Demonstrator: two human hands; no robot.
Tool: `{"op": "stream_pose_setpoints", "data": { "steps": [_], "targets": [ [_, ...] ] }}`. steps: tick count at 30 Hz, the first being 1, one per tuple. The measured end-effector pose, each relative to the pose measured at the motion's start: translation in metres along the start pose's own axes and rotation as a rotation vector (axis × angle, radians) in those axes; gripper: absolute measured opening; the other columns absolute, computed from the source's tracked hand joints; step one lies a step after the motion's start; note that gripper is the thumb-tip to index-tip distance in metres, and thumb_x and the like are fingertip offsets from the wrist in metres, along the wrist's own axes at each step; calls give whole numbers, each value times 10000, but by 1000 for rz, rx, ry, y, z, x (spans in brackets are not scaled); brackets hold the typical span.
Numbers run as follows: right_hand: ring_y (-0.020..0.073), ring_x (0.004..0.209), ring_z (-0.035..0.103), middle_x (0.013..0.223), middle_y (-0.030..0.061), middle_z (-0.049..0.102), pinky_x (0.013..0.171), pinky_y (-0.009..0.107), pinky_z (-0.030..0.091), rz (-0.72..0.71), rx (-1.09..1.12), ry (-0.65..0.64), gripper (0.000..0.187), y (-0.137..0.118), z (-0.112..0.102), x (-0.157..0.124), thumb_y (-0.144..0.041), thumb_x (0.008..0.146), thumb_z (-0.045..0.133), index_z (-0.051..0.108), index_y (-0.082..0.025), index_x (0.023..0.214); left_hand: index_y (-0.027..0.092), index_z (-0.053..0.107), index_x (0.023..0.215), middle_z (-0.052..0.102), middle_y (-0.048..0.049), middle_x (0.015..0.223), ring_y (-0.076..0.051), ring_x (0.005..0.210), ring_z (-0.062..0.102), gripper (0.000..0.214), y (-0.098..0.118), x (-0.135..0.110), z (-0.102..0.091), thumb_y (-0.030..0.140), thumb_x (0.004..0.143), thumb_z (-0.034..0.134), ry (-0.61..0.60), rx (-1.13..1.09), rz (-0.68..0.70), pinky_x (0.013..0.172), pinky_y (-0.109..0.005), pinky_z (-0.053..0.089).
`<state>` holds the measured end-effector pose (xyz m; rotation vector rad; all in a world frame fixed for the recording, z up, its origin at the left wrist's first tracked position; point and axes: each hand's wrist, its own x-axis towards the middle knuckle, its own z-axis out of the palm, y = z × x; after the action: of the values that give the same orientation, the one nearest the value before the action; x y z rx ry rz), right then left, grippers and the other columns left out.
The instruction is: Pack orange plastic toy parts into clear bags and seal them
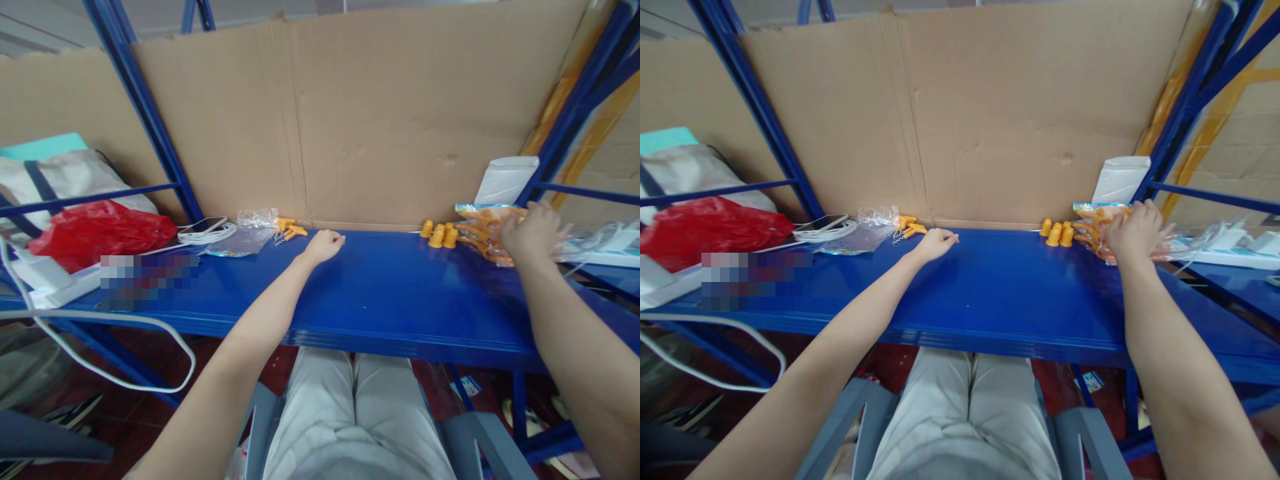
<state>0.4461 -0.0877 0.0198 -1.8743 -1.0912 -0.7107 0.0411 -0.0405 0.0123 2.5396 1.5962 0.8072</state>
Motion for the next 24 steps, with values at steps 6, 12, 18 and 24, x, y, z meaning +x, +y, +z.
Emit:
{"op": "stream_pose_setpoints", "data": {
  "steps": [6, 12, 18, 24],
  "targets": [
    [309, 1179, 548, 1233, 263, 597, 1029, 441, 390, -402, 158, -197, 461, -43, -2, -7, -226, 852, 404, 575, 22, 1201, 127, 680, 1104, 690, -118, 1139, -233, 1108, 619, 332, -14, 0, -7, 186, 875, 446, 152, 106, -199, 955, -292, 453],
    [271, 1031, 651, 1080, 124, 708, 927, 445, 501, -756, 310, -545, 331, -71, 27, -41, -202, 873, 399, 692, -162, 1021, 99, 548, 1241, 621, -185, 1238, -296, 1179, 573, 420, -35, -6, -22, 192, 834, 501, 213, 182, -563, 1021, -416, 402],
    [271, 1022, 661, 1052, 100, 720, 929, 443, 515, -923, 315, -671, 305, -83, 38, -67, -155, 847, 436, 718, -175, 961, 136, 498, 1287, 598, -188, 1271, -323, 1203, 552, 479, -58, -13, -33, 326, 850, 544, 269, 113, -768, 962, -453, 448],
    [245, 1000, 672, 1024, 100, 726, 916, 401, 533, -938, 298, -655, 293, -80, 41, -66, -151, 842, 439, 715, -156, 942, 121, 576, 1238, 556, -187, 1337, -333, 1301, 450, 422, -67, -14, -28, 208, 827, 531, 78, 214, -752, 1092, -560, 282]
  ]
}}
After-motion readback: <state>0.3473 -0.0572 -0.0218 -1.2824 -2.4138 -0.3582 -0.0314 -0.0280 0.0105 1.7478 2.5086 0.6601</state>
